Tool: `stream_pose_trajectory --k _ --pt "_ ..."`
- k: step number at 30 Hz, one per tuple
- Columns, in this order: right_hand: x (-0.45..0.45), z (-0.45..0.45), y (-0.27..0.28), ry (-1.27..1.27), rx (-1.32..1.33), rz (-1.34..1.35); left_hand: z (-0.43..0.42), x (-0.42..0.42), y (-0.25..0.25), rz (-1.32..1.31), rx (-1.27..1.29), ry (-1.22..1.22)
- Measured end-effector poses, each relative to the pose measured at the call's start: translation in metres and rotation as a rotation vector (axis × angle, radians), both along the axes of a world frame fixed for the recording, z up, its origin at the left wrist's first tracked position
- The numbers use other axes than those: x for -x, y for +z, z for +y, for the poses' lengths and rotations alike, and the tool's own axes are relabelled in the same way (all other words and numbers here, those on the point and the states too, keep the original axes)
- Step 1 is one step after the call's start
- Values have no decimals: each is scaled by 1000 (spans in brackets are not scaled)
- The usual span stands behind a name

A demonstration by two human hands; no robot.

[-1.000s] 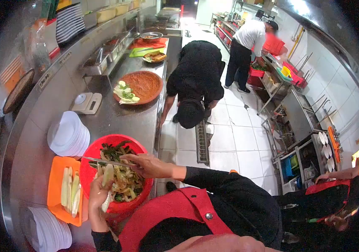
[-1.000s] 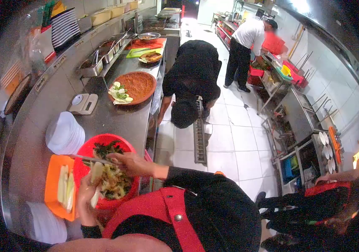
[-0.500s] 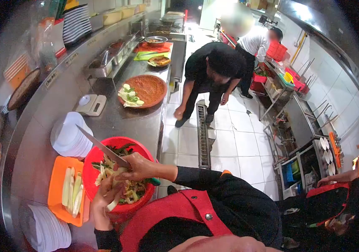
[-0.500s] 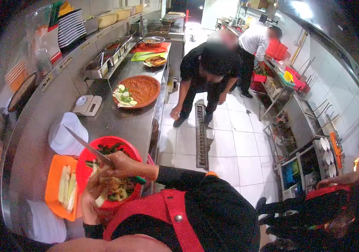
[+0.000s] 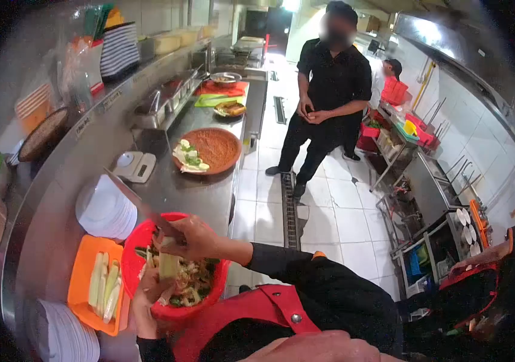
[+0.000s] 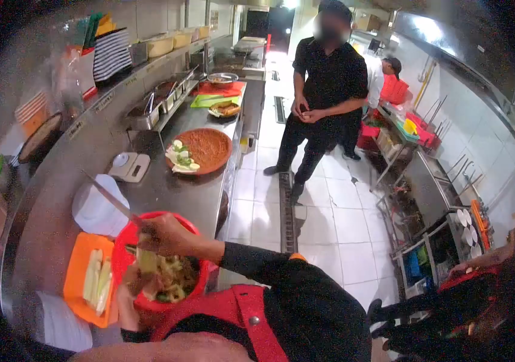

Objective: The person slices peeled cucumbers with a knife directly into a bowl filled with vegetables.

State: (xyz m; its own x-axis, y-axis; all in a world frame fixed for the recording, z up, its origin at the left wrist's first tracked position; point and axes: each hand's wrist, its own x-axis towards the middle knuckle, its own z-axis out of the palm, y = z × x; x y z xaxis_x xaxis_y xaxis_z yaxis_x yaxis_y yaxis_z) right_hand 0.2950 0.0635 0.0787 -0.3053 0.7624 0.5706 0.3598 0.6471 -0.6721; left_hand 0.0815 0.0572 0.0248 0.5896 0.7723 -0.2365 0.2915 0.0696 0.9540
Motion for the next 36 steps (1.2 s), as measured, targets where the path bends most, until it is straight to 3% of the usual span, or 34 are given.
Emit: stream_pose_trajectory --k 1,3,7,9,11,12,13,15,19,21,22,24,26,27,28,29,30,31,32,33,35,36 --pt "-4 6 5 -68 -135 -3 7 -1 -5 -23 -33 0" --pt "-12 7 11 -80 -71 -18 12 12 -40 -219 161 -34" --pt "-25 -7 43 -49 108 38 25 40 -93 102 55 -144" --pt "-28 -11 51 -48 66 55 26 41 -97 22 14 -99" --pt "-28 -11 51 -42 27 75 15 40 -88 118 -404 1" --pt "-27 -12 47 -61 1 60 14 32 -75 55 -32 134" --pt "-27 -12 43 -81 -25 45 14 28 -61 52 -38 136" --pt "-26 -12 36 -59 -22 44 12 25 -38 345 -230 75" --pt "-20 -6 11 -104 -75 15 19 21 -30 458 -410 75" --pt "-19 -14 20 -85 -22 -14 16 15 -31 276 -962 32" --pt "-19 -17 23 -67 38 -43 15 10 -31 275 -961 34" --pt "-16 -11 7 -49 6 -29 18 -3 -33 -21 -477 -175" --pt "-18 -9 7 -26 -21 -13 24 -14 -45 -70 -394 -166" --pt "-25 -12 20 -47 14 -120 19 -19 -46 -118 -303 -150" --pt "-30 -13 28 -51 59 -230 13 -28 -48 -164 -373 -43" --pt "-43 2 13 -42 72 -142 8 -31 -40 -151 -414 -16" --pt "-56 28 -11 285 254 441 2 -29 -34 -131 -446 20" --pt "-66 11 37 242 224 332 -4 -27 -27 -113 -397 75" --pt "-96 36 21 386 313 403 -7 -26 -20 -206 -292 131" --pt "-93 7 91 81 511 256 -9 -26 -19 -291 -196 144" --pt "-102 27 87 -12 -32 358 -5 -18 -35 -235 -162 137" --pt "-107 32 92 188 108 575 4 -21 -39 -221 -167 212"
